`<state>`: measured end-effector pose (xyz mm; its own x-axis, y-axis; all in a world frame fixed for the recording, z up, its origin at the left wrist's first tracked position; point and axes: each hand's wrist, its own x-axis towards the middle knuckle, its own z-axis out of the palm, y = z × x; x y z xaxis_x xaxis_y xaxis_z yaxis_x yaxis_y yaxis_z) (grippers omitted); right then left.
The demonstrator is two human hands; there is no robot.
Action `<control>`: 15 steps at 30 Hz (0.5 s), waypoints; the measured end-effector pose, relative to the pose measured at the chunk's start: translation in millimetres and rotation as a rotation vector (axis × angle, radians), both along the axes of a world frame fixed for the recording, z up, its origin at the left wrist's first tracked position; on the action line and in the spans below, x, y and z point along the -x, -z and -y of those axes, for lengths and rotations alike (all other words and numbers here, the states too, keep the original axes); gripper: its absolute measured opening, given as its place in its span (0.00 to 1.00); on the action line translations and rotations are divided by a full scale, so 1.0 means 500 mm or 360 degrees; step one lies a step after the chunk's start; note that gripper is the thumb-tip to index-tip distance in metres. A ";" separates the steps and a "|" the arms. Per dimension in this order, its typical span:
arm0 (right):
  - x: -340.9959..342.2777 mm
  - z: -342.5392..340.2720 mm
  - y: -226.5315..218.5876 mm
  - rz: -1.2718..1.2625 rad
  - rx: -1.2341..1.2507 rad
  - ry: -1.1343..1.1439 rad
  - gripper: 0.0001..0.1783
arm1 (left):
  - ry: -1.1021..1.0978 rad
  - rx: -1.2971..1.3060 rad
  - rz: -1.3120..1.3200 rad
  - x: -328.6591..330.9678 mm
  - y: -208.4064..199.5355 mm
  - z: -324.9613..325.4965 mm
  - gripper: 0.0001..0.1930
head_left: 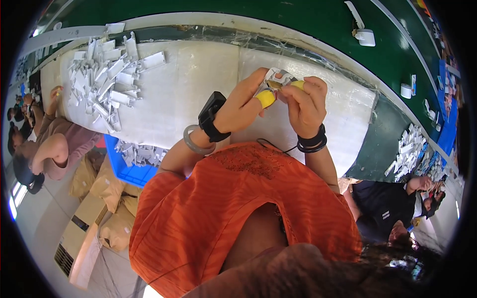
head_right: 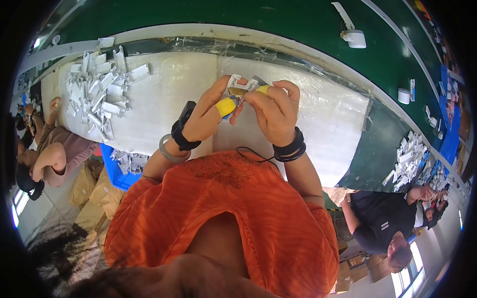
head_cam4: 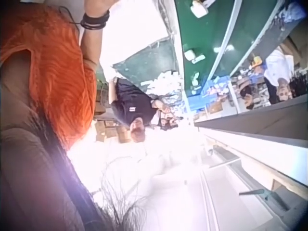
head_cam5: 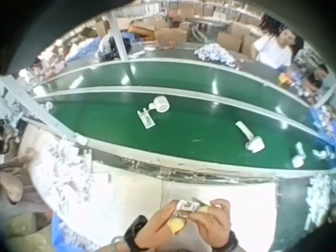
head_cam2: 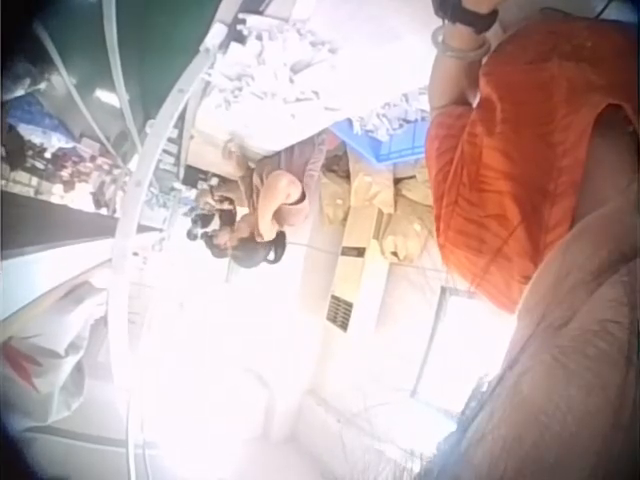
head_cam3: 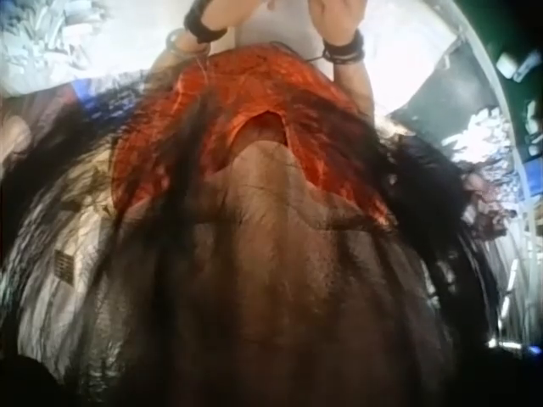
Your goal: Assembling small plastic parts on a factory production line.
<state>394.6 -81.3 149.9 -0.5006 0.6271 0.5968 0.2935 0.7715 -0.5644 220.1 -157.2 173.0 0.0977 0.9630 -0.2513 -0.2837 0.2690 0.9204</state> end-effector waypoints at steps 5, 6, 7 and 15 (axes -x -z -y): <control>0.006 -0.006 -0.001 0.0033 -0.0027 -0.0034 0.17 | -0.0091 -0.0109 -0.0240 -0.006 0.015 0.003 0.15; 0.006 -0.006 -0.003 0.0032 -0.0025 -0.0039 0.17 | -0.0096 -0.0106 -0.0241 -0.008 0.014 0.003 0.15; 0.006 -0.007 -0.005 0.0050 -0.0025 -0.0050 0.17 | -0.0095 -0.0157 -0.0269 -0.009 0.012 0.004 0.15; 0.005 -0.016 -0.026 0.0128 -0.0069 -0.0173 0.15 | -0.0134 -0.0110 -0.0368 -0.012 0.012 0.009 0.14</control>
<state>392.2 -73.2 163.0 -0.6116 0.5408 0.5775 0.2497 0.8246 -0.5077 226.2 -161.9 166.9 -0.0360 0.9810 -0.1908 -0.0821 0.1874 0.9789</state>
